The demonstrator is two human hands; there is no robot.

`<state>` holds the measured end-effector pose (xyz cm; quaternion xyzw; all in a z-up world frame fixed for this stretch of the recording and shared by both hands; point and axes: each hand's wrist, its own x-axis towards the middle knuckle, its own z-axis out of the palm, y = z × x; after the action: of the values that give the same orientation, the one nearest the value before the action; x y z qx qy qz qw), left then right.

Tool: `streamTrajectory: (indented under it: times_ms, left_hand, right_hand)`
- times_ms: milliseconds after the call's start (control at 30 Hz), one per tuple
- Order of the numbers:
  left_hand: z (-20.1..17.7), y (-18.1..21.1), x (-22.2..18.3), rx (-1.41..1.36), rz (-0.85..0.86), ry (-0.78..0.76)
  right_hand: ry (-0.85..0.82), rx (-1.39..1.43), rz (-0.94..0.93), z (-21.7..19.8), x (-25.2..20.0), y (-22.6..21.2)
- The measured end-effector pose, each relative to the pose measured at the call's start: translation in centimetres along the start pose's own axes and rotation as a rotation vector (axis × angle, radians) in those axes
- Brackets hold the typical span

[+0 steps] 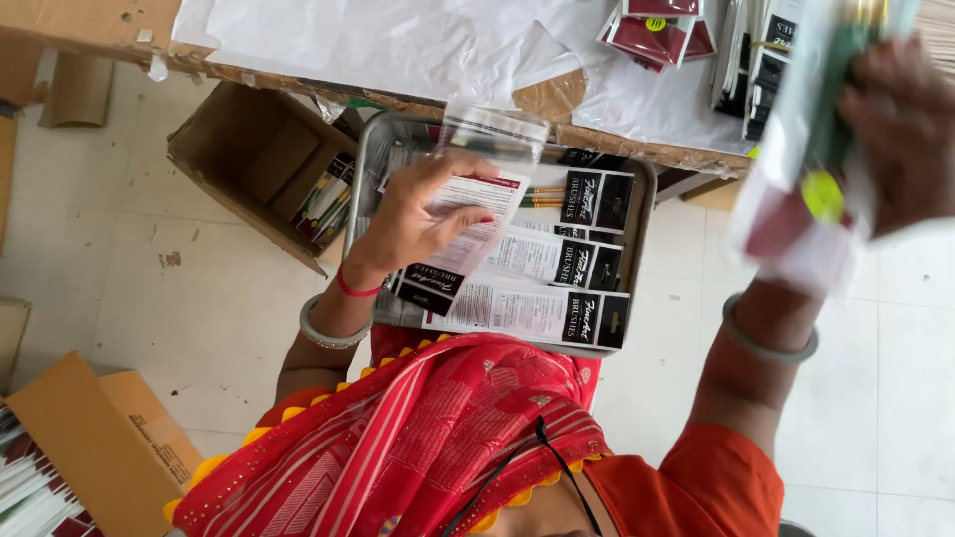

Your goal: The person picks up groups of paintbrushes, places them into plastic sleeves, and folds the tops of the sleeves.

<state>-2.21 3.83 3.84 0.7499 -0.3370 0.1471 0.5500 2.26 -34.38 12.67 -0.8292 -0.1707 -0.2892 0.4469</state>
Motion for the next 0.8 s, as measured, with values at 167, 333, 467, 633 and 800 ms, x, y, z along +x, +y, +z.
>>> streamTrajectory:
  times_ms: [167,333,467,633,800]
  left_hand:
    - [2.0,-1.2,0.0,-0.196,-0.081,0.069]
    - [6.9,-3.7,0.6,-0.294,-0.09,0.197]
    - [7.1,-2.7,1.8,-0.344,-0.004,0.257]
    - [5.8,-2.3,0.8,-0.386,-0.08,0.155]
    - [1.4,-2.4,1.1,-0.192,-0.06,0.059]
  right_hand:
    - [-0.222,-0.578,-0.591,4.6,4.3,3.2]
    - [-0.379,0.48,0.086,11.1,-6.0,-0.5]
    - [-0.366,0.223,0.288,13.6,-10.5,-1.4]
    - [-0.305,0.488,0.259,14.4,-7.6,-2.4]
    - [-0.301,0.332,0.141,16.6,-6.4,-3.9]
